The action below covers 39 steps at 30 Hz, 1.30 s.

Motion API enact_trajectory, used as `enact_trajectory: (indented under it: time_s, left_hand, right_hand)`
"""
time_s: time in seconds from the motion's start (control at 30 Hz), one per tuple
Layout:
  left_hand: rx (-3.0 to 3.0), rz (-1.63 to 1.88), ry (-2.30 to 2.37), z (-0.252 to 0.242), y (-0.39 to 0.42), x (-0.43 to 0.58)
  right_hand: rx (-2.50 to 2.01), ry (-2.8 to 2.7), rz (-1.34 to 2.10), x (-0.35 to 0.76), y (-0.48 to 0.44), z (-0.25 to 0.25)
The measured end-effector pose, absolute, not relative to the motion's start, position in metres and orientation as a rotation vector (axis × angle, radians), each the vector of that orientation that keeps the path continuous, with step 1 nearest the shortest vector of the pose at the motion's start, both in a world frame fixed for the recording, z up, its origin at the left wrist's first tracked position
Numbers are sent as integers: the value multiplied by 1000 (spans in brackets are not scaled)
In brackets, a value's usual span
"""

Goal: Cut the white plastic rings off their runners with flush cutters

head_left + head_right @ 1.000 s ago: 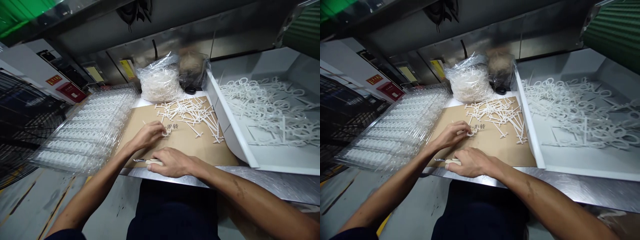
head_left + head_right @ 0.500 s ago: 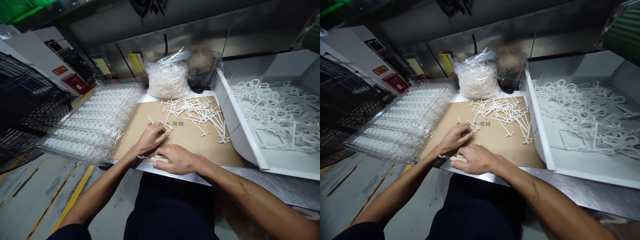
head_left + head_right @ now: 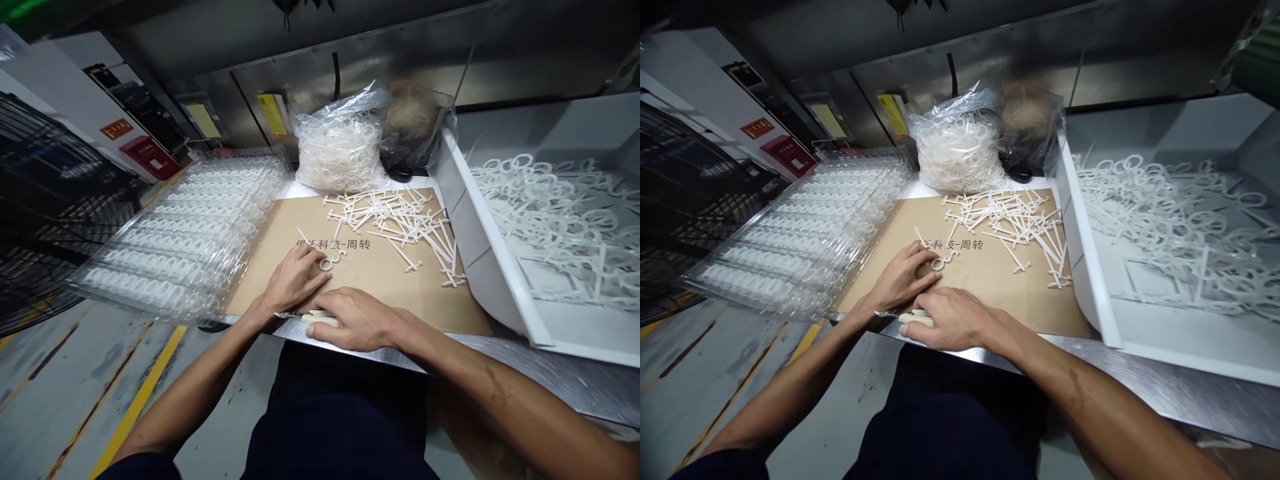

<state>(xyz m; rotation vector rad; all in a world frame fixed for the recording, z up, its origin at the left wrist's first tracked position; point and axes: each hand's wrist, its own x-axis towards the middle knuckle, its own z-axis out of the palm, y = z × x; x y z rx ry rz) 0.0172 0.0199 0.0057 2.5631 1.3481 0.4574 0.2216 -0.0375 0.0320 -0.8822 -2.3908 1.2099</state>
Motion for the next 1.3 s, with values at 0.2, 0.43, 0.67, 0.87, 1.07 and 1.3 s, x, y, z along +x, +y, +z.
enact_trajectory:
  time_s: [0.2,0.43,0.67,0.87,1.07,1.3]
  left_hand:
    - [2362,883,1353,-1,12,14]
    - [2011,1351,1394,1,-16,0]
    - [1741,1480,1369,-12,-29,1]
    - [1702,1504,1306,-8,-27,1]
    - [1708,1495,1266,-6,-30,1]
    - [1761,1468,1255,-3,-31,1]
  right_hand:
    - [-872,-2303,1269,227,-35,36]
    - [-993,-1897,1494,233,-36,43]
    - [-1159,-1813,1622,234,-32,34]
    - [-1264,-1813,1660,240,-32,31]
    - [-1269,-1794,1708,242,-34,33]
    - [-1262,-1770,1731,242,-34,33]
